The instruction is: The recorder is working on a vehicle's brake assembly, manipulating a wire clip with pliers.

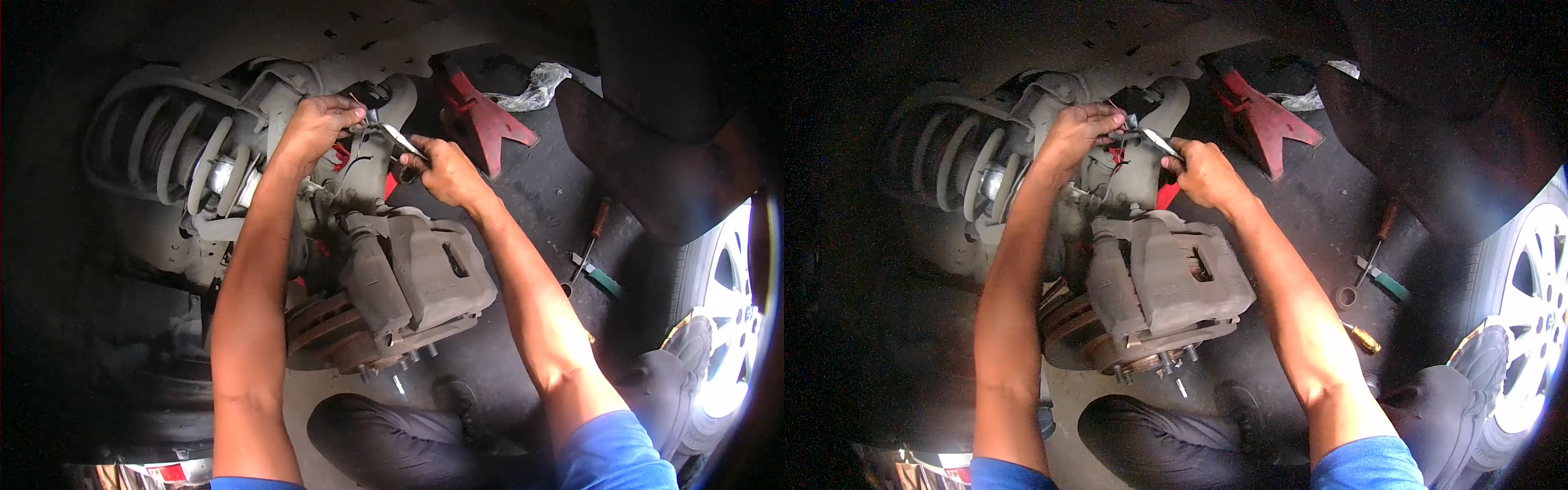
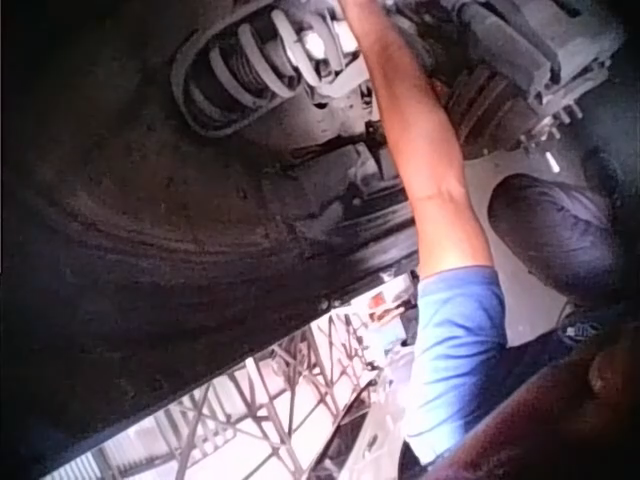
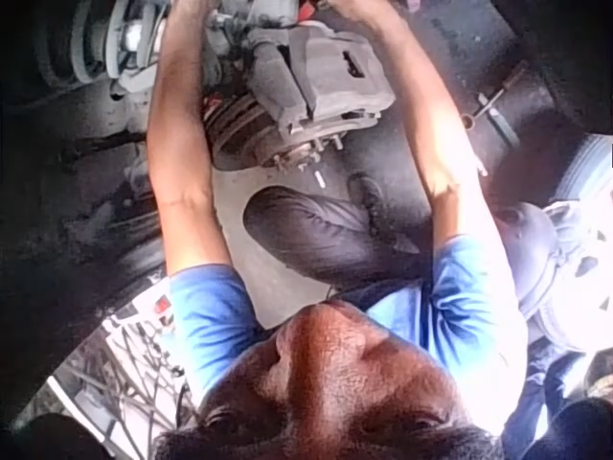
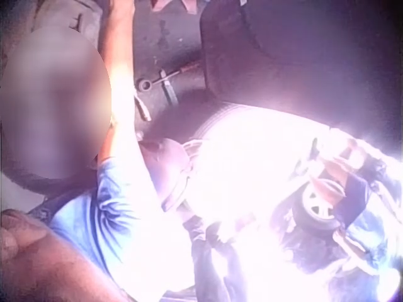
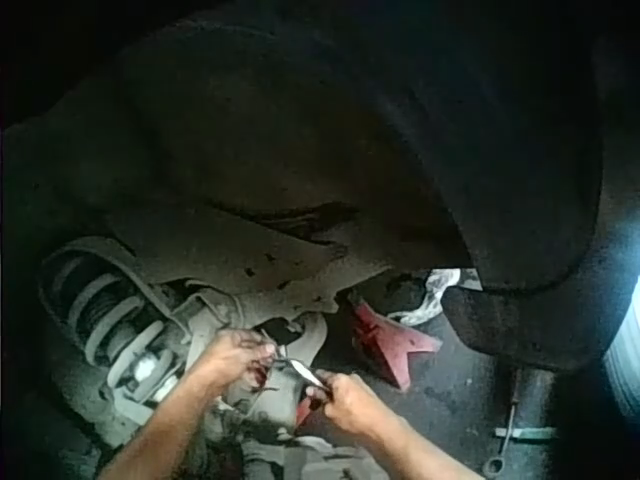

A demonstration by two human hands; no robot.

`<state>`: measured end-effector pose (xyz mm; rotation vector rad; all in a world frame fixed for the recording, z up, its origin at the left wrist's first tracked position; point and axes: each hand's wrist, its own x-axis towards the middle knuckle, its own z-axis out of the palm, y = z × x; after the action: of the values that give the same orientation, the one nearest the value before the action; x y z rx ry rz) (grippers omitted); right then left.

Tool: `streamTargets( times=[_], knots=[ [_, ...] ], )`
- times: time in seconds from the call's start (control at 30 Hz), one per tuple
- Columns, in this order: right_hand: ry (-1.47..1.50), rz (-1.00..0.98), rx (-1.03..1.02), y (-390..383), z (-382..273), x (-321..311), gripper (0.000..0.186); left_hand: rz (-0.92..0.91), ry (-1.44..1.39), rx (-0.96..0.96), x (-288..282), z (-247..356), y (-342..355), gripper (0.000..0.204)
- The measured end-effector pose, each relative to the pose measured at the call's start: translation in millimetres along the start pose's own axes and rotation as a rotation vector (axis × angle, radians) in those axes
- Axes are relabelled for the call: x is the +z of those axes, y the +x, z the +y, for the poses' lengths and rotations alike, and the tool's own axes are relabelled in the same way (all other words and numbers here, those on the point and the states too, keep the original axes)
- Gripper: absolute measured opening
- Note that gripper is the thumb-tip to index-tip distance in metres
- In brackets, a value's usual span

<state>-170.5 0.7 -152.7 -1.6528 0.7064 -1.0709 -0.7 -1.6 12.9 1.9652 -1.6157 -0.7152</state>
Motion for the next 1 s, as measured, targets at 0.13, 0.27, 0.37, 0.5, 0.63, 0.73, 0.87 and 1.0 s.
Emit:
streamTargets(
  times=[0.13, 0.27, 0.37, 0.5, 0.63, 0.73, 0.87, 1.0],
  knots=[
    [0.002, 0.065, -0.082, 2.6, -0.4, -1.0, 0.028, -0.027, -0.029, 0.02, 0.0, -0.5, 0.4, 0.027],
    [-0.034, 0.0, -0.041, 4.9, -2.1, 2.0, 0.029, -0.017, -0.039, 0.005, 0.2, -1.8, 0.8, 0.026],
    [-0.04, 0.018, -0.065, 5.0, -2.7, 4.7, 0.026, -0.031, 0.0, -0.007, -1.0, -0.6, 1.7, 0.027],
    [-0.032, 0.055, -0.1, 4.8, -2.2, 5.3, 0.026, -0.025, 0.049, -0.033, -1.1, -0.4, 0.1, 0.027],
    [-0.14, 0.031, -0.083, 3.9, -2.6, 3.6, 0.026, -0.03, 0.025, -0.025, -0.7, 0.6, -0.2, 0.027],
    [-0.106, 0.03, -0.09, 3.8, -5.2, 3.6, 0.026, -0.017, 0.063, -0.035, 0.3, 1.6, -0.5, 0.025],
    [-0.065, 0.042, -0.051, 5.6, -7.5, 1.5, 0.026, -0.014, 0.088, -0.025, 0.6, 3.9, -2.3, 0.025],
    [0.05, 0.164, 0.025, 6.9, -7.4, 4.4, 0.027, -0.035, 0.102, -0.04, 1.6, 5.2, -3.5, 0.027]
  ],
)
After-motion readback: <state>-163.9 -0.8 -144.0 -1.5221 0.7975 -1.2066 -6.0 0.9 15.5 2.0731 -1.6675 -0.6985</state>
